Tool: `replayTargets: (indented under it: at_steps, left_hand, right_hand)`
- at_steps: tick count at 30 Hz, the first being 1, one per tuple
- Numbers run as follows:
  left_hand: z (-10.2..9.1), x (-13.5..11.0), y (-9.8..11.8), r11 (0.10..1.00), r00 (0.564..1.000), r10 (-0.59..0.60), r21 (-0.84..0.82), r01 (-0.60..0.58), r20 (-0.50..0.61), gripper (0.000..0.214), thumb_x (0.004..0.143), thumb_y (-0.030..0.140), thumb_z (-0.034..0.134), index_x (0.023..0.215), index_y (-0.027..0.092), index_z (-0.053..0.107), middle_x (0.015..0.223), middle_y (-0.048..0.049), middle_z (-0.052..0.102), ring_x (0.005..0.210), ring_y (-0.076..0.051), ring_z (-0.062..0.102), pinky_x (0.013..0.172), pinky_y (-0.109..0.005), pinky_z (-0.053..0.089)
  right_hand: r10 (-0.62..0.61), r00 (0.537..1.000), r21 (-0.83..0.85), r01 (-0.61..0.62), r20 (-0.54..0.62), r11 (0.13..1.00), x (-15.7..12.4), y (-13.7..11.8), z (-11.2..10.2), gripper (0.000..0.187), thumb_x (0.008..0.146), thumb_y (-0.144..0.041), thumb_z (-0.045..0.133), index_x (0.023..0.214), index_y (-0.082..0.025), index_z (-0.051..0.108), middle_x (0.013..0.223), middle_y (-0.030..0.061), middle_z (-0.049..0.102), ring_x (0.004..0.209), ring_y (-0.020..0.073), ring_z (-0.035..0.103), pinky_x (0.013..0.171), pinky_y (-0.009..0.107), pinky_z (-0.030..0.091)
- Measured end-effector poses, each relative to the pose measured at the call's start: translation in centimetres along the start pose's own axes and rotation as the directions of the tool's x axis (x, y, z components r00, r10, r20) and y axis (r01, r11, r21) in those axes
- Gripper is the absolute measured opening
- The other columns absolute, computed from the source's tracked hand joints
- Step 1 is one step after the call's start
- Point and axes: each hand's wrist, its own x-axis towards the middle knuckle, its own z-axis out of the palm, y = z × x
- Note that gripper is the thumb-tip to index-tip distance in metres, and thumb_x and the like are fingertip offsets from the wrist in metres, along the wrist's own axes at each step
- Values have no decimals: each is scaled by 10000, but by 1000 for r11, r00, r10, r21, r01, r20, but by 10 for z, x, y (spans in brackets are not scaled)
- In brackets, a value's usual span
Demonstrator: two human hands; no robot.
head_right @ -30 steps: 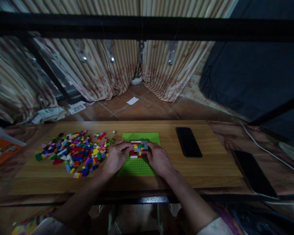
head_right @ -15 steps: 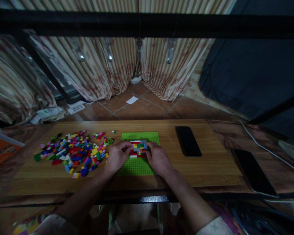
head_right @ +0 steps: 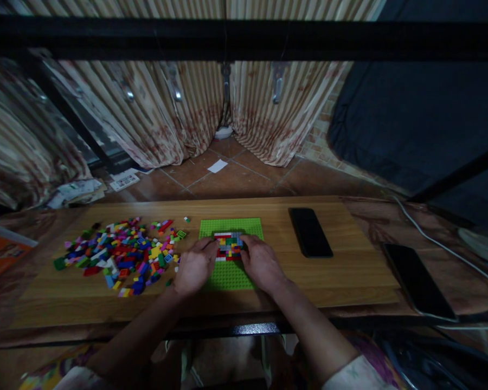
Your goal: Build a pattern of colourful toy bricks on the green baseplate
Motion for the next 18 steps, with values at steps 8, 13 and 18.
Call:
replayTargets:
  at_steps: [8,13,18]
  left_hand:
    - [-5,-6,8,993,999,22,119,-26,35,359,910,138,392,1232,174,547,1180,-105,594,1021,-227,580,809,-318,498]
    - [-2,-8,11,991,998,38,127,-43,41,367,898,123,402,1237,160,537,1155,-116,598,1030,-235,571,798,-322,504]
    - [0,-9,9,997,999,38,73,-39,20,374,883,107,412,1228,165,543,1151,-117,604,1025,-229,566,823,-333,498]
  right_hand:
    - [5,1000,-14,-5,-15,1000,-1,-3,3,344,853,-138,499,1189,-161,567,1146,108,638,1032,220,605,946,360,447]
    - [-4,1000,-28,3,-26,1000,-1,0,6,349,850,-135,498,1191,-156,567,1156,117,635,1056,220,602,956,361,447]
    - [-11,1000,-13,10,-25,1000,-1,3,6,362,841,-130,508,1196,-173,563,1158,104,639,1041,213,606,949,368,453]
